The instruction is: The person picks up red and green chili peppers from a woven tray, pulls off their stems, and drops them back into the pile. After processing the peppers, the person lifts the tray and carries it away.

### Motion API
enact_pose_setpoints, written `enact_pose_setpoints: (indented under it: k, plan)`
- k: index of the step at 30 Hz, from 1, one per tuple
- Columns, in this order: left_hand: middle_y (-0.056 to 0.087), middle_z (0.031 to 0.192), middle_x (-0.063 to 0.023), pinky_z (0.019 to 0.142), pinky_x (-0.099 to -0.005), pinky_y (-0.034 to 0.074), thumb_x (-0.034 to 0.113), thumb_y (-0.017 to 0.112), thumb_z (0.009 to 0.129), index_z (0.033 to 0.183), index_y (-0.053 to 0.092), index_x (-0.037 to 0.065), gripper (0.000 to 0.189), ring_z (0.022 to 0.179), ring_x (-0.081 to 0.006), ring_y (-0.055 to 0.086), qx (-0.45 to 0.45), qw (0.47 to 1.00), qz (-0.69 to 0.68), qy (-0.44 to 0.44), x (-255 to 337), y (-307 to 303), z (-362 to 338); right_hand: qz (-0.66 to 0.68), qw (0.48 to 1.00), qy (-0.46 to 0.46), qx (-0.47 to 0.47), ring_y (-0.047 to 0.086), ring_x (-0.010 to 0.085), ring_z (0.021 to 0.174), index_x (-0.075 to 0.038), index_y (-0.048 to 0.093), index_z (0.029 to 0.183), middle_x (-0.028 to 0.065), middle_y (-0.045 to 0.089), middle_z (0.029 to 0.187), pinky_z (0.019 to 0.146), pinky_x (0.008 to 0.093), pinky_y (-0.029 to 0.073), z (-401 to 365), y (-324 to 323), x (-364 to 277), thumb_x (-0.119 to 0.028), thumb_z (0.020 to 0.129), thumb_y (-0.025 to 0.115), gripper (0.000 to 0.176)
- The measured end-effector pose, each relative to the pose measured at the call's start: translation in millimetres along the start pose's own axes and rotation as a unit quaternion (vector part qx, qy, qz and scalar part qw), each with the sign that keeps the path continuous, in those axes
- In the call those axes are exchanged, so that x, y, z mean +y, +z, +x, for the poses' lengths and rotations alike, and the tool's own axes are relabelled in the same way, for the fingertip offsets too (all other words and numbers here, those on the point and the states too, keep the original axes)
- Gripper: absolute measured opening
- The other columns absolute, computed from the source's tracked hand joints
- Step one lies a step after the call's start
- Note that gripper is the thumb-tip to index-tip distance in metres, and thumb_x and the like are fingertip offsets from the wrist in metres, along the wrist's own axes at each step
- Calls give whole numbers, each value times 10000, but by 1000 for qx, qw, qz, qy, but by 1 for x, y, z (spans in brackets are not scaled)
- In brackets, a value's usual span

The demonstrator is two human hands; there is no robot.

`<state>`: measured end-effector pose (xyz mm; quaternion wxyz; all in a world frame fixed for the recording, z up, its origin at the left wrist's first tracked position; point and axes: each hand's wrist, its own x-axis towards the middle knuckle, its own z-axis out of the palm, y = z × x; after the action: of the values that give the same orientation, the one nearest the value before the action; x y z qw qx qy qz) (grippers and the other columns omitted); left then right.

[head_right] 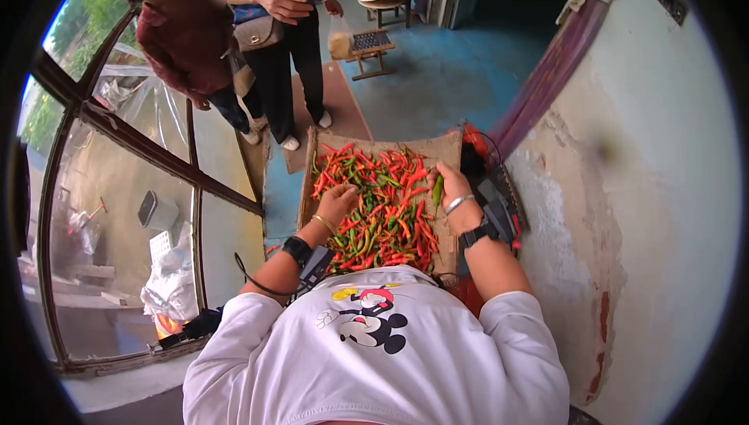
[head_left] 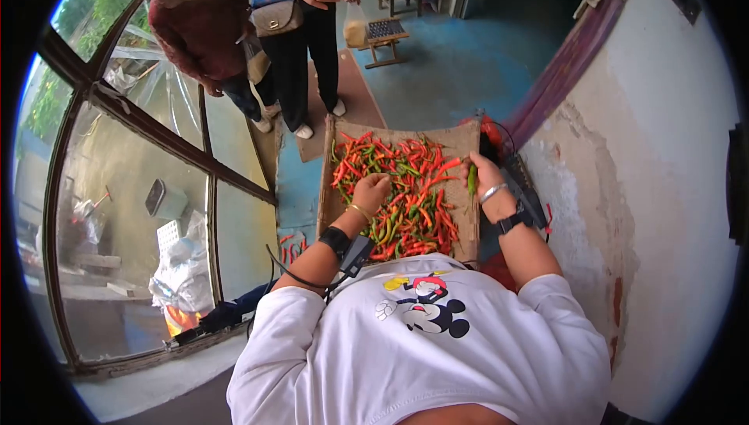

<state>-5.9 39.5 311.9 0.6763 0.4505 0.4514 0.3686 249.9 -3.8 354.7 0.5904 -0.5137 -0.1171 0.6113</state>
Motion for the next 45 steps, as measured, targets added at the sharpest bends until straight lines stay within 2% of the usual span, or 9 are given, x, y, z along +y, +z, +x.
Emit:
enact_pose_setpoints:
  k: [6,10,15,20,24,28,31,34,45]
  plan:
    - [502,620,-4,430,-199,316,182,493,847,845,547,19,172,491,-59,403,-77,997,-18,-27,8,2,-5,-22,989,-32,141,503,173,488,-31,480,848,65,522,589,417,289,384,26,0,-26,-232,833,474,202]
    - [498,620,6,446,-191,324,185,502,843,843,551,25,168,507,-56,415,-92,995,-25,-29,27,18,-10,2,996,54,75,561,211,619,-21,470,978,104,560,712,500,345,456,23,9,-7,-228,834,466,252]
    - [522,702,14,503,-175,373,168,496,845,939,536,12,186,572,-48,456,-86,996,3,28,39,47,-17,-33,988,-59,-140,554,155,804,-10,422,1149,69,569,866,645,284,471,-23,49,6,-109,846,402,319]
    - [532,797,3,578,-181,413,136,503,838,994,513,-3,209,664,-42,485,-154,982,32,107,43,59,-29,-65,974,-154,-156,547,133,793,-53,351,1234,74,569,882,704,244,450,-55,76,9,-86,845,391,392]
    - [551,751,-2,551,-186,420,140,483,847,972,515,19,178,609,-61,502,-184,983,8,16,61,54,-37,-113,963,-202,-136,540,116,796,-64,338,1245,79,554,921,671,226,447,-65,85,-2,-65,834,417,418]
    - [562,746,-8,561,-195,426,185,439,867,891,527,66,150,616,-79,521,-168,983,-61,-30,81,47,-41,-114,954,-261,-96,544,93,729,-25,472,1115,64,565,883,619,198,434,-65,76,-15,-125,831,469,301]
    - [576,852,-27,703,-255,429,193,425,872,899,507,84,140,770,-99,523,-122,982,-142,-6,88,45,-37,-258,950,-139,-107,525,72,596,-7,571,756,6,572,658,529,189,413,-63,76,-10,-258,821,512,266]
    - [566,894,-41,719,-274,432,191,418,875,915,492,86,134,779,-118,526,-120,966,-228,11,83,46,-33,-325,909,-154,-213,523,74,581,0,569,722,15,564,635,511,194,411,-63,84,11,-260,823,509,285]
    - [561,915,-74,745,-317,435,245,376,882,909,508,51,236,820,-167,535,-116,950,-271,-105,42,40,-30,-433,857,-221,-168,527,90,538,14,565,739,28,555,606,505,219,424,-69,73,36,-167,824,477,218]
